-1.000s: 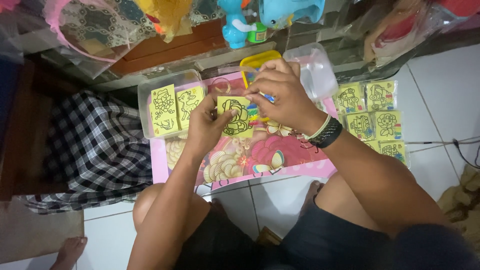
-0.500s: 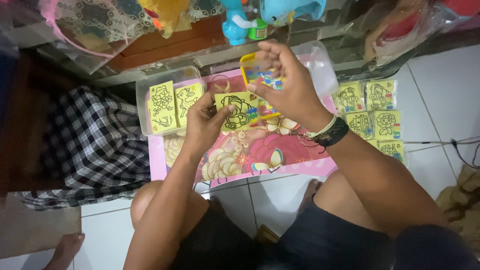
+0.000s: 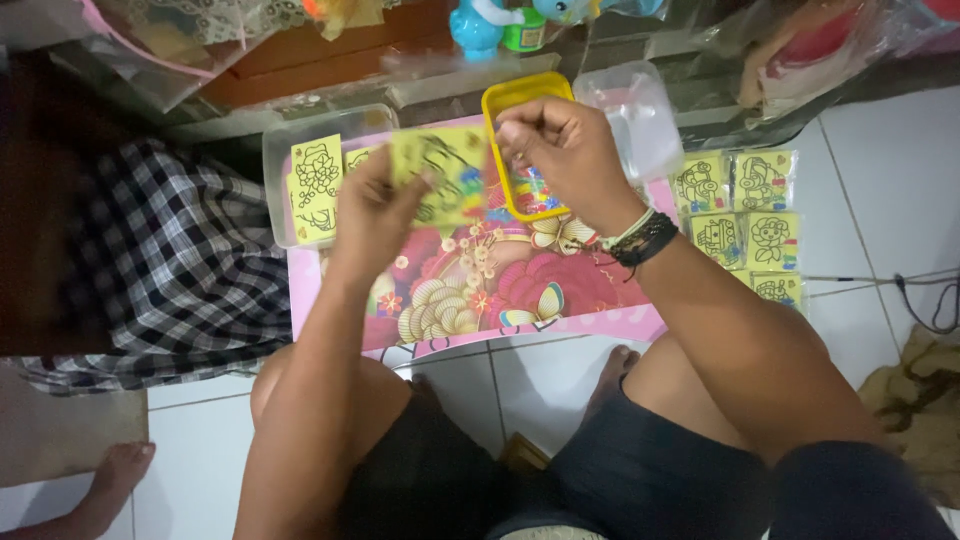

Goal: The person sits on the floor and packs small yellow cards with cartoon drawings into clear plastic bags. They pick up a card, place it inside a bag, and then seal the bag before setting it aside.

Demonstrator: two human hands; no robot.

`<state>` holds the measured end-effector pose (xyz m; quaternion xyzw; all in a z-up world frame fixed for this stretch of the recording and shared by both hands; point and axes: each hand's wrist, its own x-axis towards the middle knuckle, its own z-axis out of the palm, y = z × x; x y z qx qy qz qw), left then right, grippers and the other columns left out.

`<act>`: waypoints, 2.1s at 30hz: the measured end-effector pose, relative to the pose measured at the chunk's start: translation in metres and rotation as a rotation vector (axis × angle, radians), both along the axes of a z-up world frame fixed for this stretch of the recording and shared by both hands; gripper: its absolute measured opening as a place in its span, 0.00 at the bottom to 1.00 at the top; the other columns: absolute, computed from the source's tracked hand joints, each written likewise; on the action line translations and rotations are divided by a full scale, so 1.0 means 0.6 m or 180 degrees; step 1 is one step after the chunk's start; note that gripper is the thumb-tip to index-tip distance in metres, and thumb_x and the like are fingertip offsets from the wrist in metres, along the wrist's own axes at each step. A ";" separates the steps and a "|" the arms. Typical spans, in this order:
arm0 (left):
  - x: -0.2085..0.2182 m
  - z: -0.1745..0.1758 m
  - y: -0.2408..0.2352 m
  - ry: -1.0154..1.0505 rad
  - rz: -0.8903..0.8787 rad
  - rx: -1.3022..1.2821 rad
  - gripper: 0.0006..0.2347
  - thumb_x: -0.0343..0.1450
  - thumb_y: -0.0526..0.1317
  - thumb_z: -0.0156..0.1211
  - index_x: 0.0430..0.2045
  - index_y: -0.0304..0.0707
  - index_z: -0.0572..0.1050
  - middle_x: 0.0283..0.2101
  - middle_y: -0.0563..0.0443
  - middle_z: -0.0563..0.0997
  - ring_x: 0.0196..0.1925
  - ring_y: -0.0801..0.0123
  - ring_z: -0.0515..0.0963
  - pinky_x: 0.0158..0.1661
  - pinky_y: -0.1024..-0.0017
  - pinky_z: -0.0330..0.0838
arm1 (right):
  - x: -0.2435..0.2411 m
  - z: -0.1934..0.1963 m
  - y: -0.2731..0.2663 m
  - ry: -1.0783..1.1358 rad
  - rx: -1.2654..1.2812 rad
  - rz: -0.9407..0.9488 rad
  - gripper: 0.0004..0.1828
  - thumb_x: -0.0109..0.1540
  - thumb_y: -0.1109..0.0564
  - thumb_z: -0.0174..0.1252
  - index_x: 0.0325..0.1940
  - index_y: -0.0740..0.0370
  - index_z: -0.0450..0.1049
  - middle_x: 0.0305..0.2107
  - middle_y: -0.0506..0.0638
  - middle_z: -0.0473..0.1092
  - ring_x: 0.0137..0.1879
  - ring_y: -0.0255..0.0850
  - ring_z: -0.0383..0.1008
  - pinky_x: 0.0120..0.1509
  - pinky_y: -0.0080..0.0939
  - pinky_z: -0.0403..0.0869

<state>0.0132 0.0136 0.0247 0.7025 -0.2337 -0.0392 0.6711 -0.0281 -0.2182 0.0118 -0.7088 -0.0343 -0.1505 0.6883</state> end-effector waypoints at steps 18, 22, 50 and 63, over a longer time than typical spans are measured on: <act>0.039 0.004 0.082 -0.0432 0.1049 -0.0112 0.04 0.71 0.32 0.68 0.34 0.40 0.78 0.23 0.53 0.76 0.28 0.77 0.68 0.30 0.71 0.65 | 0.258 -0.214 0.068 0.0166 -0.3707 -0.0297 0.04 0.54 0.59 0.64 0.32 0.56 0.84 0.30 0.60 0.75 0.44 0.60 0.77 0.56 0.56 0.74; 0.036 0.022 0.090 -0.0418 0.1118 -0.0180 0.03 0.71 0.32 0.67 0.34 0.42 0.79 0.22 0.56 0.77 0.30 0.81 0.69 0.31 0.75 0.66 | 0.239 -0.149 0.132 0.1019 -0.4595 -0.0430 0.12 0.50 0.61 0.68 0.36 0.69 0.80 0.34 0.63 0.74 0.49 0.60 0.77 0.53 0.58 0.79; 0.063 -0.082 0.081 -0.0665 0.0725 0.0469 0.05 0.71 0.33 0.66 0.39 0.40 0.80 0.22 0.45 0.79 0.25 0.63 0.77 0.33 0.63 0.71 | 0.002 0.075 -0.010 -0.0452 -0.0729 -0.0091 0.05 0.69 0.67 0.58 0.46 0.71 0.69 0.39 0.61 0.74 0.43 0.41 0.80 0.46 0.34 0.78; 0.022 -0.076 0.028 -0.1176 0.0307 0.1667 0.10 0.68 0.38 0.70 0.25 0.41 0.71 0.13 0.36 0.67 0.19 0.41 0.71 0.25 0.62 0.65 | -0.063 0.084 0.012 -0.1201 -0.1673 0.0371 0.03 0.69 0.63 0.55 0.41 0.64 0.73 0.51 0.64 0.73 0.55 0.60 0.77 0.55 0.52 0.75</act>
